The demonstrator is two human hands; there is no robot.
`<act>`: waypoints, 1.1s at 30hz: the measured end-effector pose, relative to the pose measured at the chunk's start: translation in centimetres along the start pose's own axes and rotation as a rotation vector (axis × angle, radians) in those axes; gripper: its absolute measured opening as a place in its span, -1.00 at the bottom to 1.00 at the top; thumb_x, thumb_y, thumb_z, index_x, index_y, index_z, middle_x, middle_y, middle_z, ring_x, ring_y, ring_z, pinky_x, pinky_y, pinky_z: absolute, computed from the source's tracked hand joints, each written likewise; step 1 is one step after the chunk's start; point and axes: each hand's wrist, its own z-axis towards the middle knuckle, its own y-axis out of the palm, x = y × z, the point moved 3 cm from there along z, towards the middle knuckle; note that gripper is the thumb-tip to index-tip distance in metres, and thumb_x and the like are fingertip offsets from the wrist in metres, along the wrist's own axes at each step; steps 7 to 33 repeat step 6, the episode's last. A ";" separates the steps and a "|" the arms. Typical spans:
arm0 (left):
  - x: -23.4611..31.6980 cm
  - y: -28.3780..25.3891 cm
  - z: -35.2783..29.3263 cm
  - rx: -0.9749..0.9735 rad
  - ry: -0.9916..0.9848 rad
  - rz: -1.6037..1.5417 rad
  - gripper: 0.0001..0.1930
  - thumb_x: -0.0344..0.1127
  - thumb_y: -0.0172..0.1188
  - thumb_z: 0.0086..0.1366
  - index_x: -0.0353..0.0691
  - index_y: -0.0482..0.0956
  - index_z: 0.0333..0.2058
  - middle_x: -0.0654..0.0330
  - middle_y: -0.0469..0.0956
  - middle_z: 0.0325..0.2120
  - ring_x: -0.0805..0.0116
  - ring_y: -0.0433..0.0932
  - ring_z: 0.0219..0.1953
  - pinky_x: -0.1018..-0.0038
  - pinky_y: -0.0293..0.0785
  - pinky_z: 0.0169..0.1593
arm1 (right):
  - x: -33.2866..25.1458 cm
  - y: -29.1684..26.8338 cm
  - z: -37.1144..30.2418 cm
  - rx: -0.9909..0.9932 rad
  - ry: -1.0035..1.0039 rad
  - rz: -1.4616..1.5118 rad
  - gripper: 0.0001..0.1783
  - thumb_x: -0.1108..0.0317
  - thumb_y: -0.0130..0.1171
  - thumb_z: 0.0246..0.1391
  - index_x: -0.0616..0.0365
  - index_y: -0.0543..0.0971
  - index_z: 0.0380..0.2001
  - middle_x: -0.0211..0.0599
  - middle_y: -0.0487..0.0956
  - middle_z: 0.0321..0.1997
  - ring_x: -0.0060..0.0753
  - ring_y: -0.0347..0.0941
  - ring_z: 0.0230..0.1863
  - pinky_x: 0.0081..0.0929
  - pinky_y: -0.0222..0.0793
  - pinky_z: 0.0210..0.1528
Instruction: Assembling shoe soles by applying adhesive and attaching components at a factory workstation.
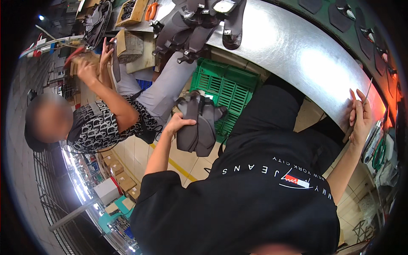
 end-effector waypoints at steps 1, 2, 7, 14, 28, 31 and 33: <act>0.2 -0.4 -1.0 0.006 0.004 -0.001 -0.59 -0.28 0.49 -0.17 -0.40 0.60 -0.36 0.12 0.59 -0.46 0.38 0.57 -0.47 0.48 0.53 -0.33 | 0.0 -0.2 0.0 -0.002 -0.005 0.005 -0.65 0.43 -0.03 0.23 0.29 0.41 0.07 -0.31 0.57 -0.21 -0.93 0.10 -0.67 -0.91 0.03 -0.63; 0.6 -0.6 -1.5 -0.023 0.070 -0.029 -0.61 -0.30 0.48 -0.17 -0.41 0.59 -0.37 0.13 0.59 -0.44 0.40 0.57 -0.46 0.50 0.52 -0.35 | 0.0 -0.5 -0.2 -0.003 -0.018 0.012 -0.65 0.42 -0.02 0.23 0.29 0.41 0.06 -0.36 0.56 -0.27 -0.92 0.10 -0.67 -0.90 0.02 -0.64; 4.7 -0.1 -0.8 -0.082 0.315 0.141 -0.51 -0.31 0.47 -0.16 -0.40 0.58 -0.21 0.25 0.59 -0.36 0.42 0.55 -0.25 0.40 0.45 -0.06 | 0.2 -1.4 -0.8 0.022 0.027 0.076 -0.63 0.39 0.01 0.21 0.27 0.40 0.07 -0.46 0.53 -0.38 -0.87 0.14 -0.68 -0.86 0.03 -0.65; 4.7 -0.1 -0.8 -0.082 0.315 0.141 -0.51 -0.31 0.47 -0.16 -0.40 0.58 -0.21 0.25 0.59 -0.36 0.42 0.55 -0.25 0.40 0.45 -0.06 | 0.2 -1.4 -0.8 0.022 0.027 0.076 -0.63 0.39 0.01 0.21 0.27 0.40 0.07 -0.46 0.53 -0.38 -0.87 0.14 -0.68 -0.86 0.03 -0.65; 4.7 -0.1 -0.8 -0.082 0.315 0.141 -0.51 -0.31 0.47 -0.16 -0.40 0.58 -0.21 0.25 0.59 -0.36 0.42 0.55 -0.25 0.40 0.45 -0.06 | 0.2 -1.4 -0.8 0.022 0.027 0.076 -0.63 0.39 0.01 0.21 0.27 0.40 0.07 -0.46 0.53 -0.38 -0.87 0.14 -0.68 -0.86 0.03 -0.65; 4.7 -0.1 -0.8 -0.082 0.315 0.141 -0.51 -0.31 0.47 -0.16 -0.40 0.58 -0.21 0.25 0.59 -0.36 0.42 0.55 -0.25 0.40 0.45 -0.06 | 0.2 -1.4 -0.8 0.022 0.027 0.076 -0.63 0.39 0.01 0.21 0.27 0.40 0.07 -0.46 0.53 -0.38 -0.87 0.14 -0.68 -0.86 0.03 -0.65; 4.7 -0.1 -0.8 -0.082 0.315 0.141 -0.51 -0.31 0.47 -0.16 -0.40 0.58 -0.21 0.25 0.59 -0.36 0.42 0.55 -0.25 0.40 0.45 -0.06 | 0.2 -1.4 -0.8 0.022 0.027 0.076 -0.63 0.39 0.01 0.21 0.27 0.40 0.07 -0.46 0.53 -0.38 -0.87 0.14 -0.68 -0.86 0.03 -0.65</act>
